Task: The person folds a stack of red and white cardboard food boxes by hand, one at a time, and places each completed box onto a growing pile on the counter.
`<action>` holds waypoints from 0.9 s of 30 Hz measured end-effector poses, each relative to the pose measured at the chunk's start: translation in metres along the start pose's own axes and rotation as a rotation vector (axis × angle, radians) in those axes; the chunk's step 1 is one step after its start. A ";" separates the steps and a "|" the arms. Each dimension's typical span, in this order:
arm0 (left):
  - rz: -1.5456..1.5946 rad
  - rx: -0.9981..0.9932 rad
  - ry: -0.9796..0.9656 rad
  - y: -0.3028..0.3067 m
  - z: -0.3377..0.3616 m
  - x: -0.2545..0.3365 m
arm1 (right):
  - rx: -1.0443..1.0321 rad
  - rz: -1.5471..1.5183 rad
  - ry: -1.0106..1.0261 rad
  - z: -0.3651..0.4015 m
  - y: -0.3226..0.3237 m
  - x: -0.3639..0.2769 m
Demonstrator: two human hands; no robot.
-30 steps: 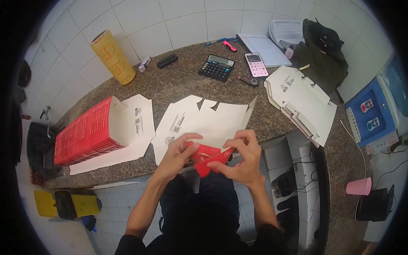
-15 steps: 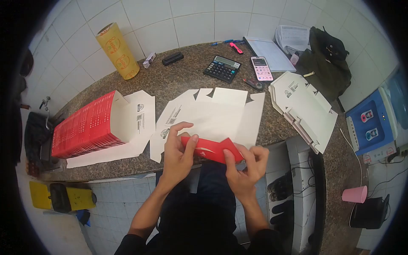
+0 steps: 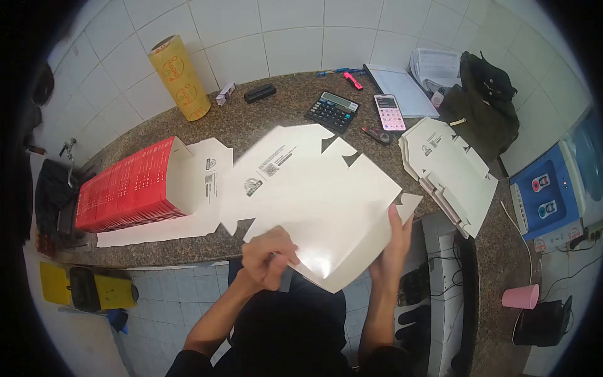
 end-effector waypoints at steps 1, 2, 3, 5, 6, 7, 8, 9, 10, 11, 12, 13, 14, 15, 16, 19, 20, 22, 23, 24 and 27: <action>-0.025 -0.117 0.144 -0.007 0.001 -0.008 | -0.014 0.027 0.017 0.000 0.005 -0.008; -0.030 -0.116 0.142 -0.006 -0.006 -0.007 | -0.029 0.052 0.032 0.001 0.006 -0.013; -0.236 -0.125 0.203 -0.004 -0.016 -0.012 | 0.030 0.056 0.164 0.008 -0.001 -0.027; -0.453 -0.147 0.352 0.003 -0.021 -0.027 | -0.056 0.250 0.361 0.020 -0.016 -0.053; -0.458 -0.143 0.347 0.004 -0.028 -0.020 | -0.135 0.448 0.556 0.032 -0.034 -0.074; 0.275 0.033 0.431 0.008 -0.031 -0.025 | -0.186 0.380 0.688 0.048 -0.062 -0.085; 1.013 0.211 0.480 -0.003 -0.032 -0.025 | -0.395 0.506 0.806 0.059 -0.088 -0.092; 1.014 0.212 0.482 0.004 -0.043 -0.008 | -0.549 0.679 0.992 0.076 -0.118 -0.103; 1.233 0.199 0.476 0.003 -0.057 0.008 | -0.706 0.854 1.179 0.095 -0.145 -0.104; 1.451 0.182 0.465 -0.001 -0.066 0.018 | -0.706 0.853 1.182 0.097 -0.148 -0.102; 1.450 0.181 0.465 -0.001 -0.069 0.017 | -0.650 0.879 1.211 0.101 -0.150 -0.101; 1.120 0.136 0.590 0.000 -0.066 0.008 | -0.593 0.904 1.238 0.106 -0.150 -0.099; 0.784 0.093 0.698 0.005 -0.062 0.000 | -0.592 0.901 1.240 0.110 -0.150 -0.090; 0.780 0.093 0.696 -0.001 -0.057 -0.006 | -0.423 0.733 1.111 0.099 -0.129 -0.086; 0.894 0.139 0.664 -0.009 -0.049 -0.015 | -0.262 0.565 0.976 0.087 -0.110 -0.081; 1.123 0.267 0.608 -0.013 -0.044 -0.018 | -0.356 0.547 1.080 0.079 -0.127 -0.083; 1.236 0.344 0.581 -0.012 -0.043 -0.019 | -0.486 0.529 1.162 0.082 -0.136 -0.084; 1.282 0.323 0.550 -0.013 -0.041 -0.019 | -0.592 0.594 1.138 0.082 -0.140 -0.093; 1.325 0.304 0.514 -0.013 -0.041 -0.017 | -0.601 0.805 1.098 0.082 -0.152 -0.094; 1.324 0.303 0.514 -0.015 -0.041 -0.015 | -0.604 1.014 1.048 0.081 -0.162 -0.091; 1.268 0.345 0.552 -0.019 -0.037 -0.016 | -0.480 1.067 0.995 0.075 -0.162 -0.083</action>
Point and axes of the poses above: each hand's wrist, its own z-axis away from the middle knuckle, its own y-axis out of the back of the hand, x = y × z, the point moved 10 cm from there along -z, towards the middle knuckle, and after that the axes turned 13 degrees about -x, right-handed, at the moved point
